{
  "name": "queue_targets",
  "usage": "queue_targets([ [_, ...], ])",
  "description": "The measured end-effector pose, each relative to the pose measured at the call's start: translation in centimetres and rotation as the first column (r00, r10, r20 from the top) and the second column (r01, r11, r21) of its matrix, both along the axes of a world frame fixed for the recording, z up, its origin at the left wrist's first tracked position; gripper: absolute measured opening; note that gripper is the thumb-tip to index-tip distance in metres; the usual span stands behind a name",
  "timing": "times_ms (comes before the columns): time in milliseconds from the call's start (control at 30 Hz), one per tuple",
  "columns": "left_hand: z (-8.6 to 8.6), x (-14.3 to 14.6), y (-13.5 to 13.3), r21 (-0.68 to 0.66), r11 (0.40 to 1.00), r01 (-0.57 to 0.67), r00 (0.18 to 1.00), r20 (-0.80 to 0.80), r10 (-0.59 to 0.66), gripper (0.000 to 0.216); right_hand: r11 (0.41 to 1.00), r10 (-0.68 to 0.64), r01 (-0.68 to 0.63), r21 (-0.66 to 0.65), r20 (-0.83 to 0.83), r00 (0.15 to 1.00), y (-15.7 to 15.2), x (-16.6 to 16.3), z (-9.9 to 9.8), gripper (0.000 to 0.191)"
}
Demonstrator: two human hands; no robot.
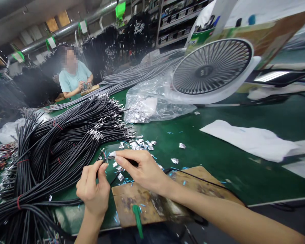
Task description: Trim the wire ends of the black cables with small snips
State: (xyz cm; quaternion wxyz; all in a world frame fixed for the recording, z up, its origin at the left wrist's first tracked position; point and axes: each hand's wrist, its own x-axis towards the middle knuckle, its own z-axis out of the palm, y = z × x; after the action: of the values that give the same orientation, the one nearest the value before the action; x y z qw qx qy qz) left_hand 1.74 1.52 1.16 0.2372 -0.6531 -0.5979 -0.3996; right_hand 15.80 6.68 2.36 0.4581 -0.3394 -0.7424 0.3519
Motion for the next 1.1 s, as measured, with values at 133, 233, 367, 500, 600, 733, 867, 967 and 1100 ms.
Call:
queue_targets([
  [133, -0.3, -0.6, 0.3, -0.086, 0.994, 0.067, 0.996, 0.072, -0.061, 0.016, 1.0, 0.008, -0.008, 0.011, -0.004, 1.0, 0.0, 0.0, -0.1, 0.025],
  [233, 0.3, -0.8, 0.2, -0.223, 0.956, 0.189, 0.943, 0.311, -0.114, 0.025, 1.0, 0.03, -0.03, -0.007, 0.003, 1.0, 0.1, 0.0, -0.1, 0.027],
  [367, 1.6, -0.8, -0.1, -0.383, 0.853, 0.354, 0.781, 0.623, -0.044, 0.032, 0.991, 0.104, -0.103, -0.082, 0.001, 0.995, 0.1, 0.1, -0.1, 0.031],
  [500, 1.3, -0.5, -0.1, -0.299, 0.894, 0.333, 0.722, 0.69, -0.039, 0.026, 0.993, 0.029, -0.03, -0.113, -0.004, 1.0, 0.3, 0.1, -0.2, 0.029],
  [600, 0.4, -0.3, 0.3, -0.195, 0.931, 0.308, 0.79, 0.598, -0.136, 0.017, 0.983, -0.077, 0.077, -0.168, 0.007, 0.997, 0.5, 0.1, 0.0, 0.018],
  [733, -0.7, -0.6, 0.4, -0.255, 0.889, 0.382, 0.837, 0.503, -0.215, 0.017, 0.969, 0.038, -0.054, -0.242, -0.07, 0.997, 0.7, 0.0, 0.3, 0.015],
  [867, -1.1, -0.9, 0.4, -0.281, 0.867, 0.412, 0.856, 0.446, -0.262, 0.018, 0.915, 0.126, -0.206, -0.346, -0.24, 0.963, 0.7, -0.1, 0.4, 0.031],
  [967, -0.8, -1.0, 0.4, -0.275, 0.865, 0.421, 0.851, 0.449, -0.271, 0.02, 0.748, 0.251, -0.437, -0.499, -0.397, 0.883, 0.7, -0.1, 0.4, 0.042],
  [1100, -0.4, -1.0, 0.5, -0.313, 0.837, 0.449, 0.837, 0.476, -0.271, 0.025, 0.669, 0.342, -0.539, -0.511, -0.432, 0.835, 1.0, -0.1, 0.3, 0.041],
])
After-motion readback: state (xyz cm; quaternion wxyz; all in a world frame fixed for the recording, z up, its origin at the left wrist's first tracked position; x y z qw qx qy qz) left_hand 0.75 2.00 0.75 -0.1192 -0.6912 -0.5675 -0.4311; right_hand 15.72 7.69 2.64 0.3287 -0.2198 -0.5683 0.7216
